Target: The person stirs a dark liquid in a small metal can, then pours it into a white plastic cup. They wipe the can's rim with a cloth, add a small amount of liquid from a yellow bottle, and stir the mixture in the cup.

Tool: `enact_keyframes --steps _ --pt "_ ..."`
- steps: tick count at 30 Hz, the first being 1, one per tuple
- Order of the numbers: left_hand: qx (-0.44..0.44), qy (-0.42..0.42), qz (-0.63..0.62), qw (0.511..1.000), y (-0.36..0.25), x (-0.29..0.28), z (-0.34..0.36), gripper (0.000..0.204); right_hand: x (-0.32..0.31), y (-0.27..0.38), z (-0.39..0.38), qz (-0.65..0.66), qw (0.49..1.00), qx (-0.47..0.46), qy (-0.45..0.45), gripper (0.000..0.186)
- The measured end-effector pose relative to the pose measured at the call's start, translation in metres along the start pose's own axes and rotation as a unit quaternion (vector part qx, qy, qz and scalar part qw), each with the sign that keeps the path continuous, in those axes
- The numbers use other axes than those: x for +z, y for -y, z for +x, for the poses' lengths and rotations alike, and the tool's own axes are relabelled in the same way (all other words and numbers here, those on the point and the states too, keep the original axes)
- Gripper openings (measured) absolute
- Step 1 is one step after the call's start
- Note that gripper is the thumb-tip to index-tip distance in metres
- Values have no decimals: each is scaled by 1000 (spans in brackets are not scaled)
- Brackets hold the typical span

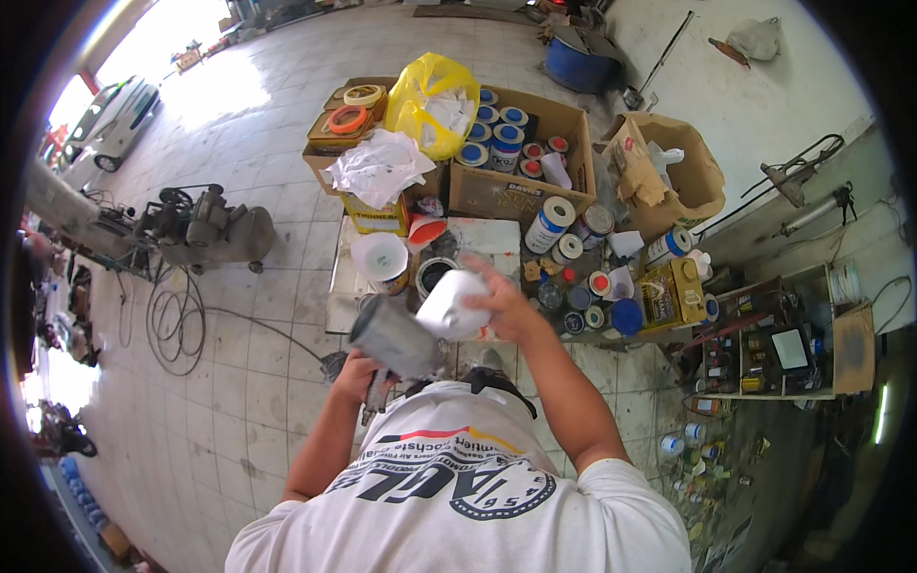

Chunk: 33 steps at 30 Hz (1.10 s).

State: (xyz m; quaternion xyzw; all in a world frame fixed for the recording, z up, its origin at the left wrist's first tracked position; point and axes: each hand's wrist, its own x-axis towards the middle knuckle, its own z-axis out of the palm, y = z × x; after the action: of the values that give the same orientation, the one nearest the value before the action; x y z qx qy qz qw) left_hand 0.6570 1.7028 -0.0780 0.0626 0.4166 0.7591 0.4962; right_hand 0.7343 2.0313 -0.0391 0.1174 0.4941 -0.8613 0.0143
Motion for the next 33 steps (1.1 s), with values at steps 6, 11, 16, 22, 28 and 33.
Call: enact_keyframes --steps 6,11,16,22,28,33 --pt "219 -60 501 835 11 26 27 46 58 65 -51 -464 825 -252 -199 82" --pt "95 -125 379 912 21 30 24 46 106 10 -75 -730 626 -271 47 74" --pt "148 -118 418 888 30 16 11 44 113 -12 -65 -752 631 -176 74 65" --pt "113 -169 302 932 49 -11 -8 43 151 17 -79 -695 647 -311 46 59" --pt "180 -252 247 918 53 -33 -39 43 82 -15 -69 -441 843 -235 -197 71" --pt "185 -338 230 894 45 -46 -52 52 0 -146 23 -617 735 -141 -242 116"
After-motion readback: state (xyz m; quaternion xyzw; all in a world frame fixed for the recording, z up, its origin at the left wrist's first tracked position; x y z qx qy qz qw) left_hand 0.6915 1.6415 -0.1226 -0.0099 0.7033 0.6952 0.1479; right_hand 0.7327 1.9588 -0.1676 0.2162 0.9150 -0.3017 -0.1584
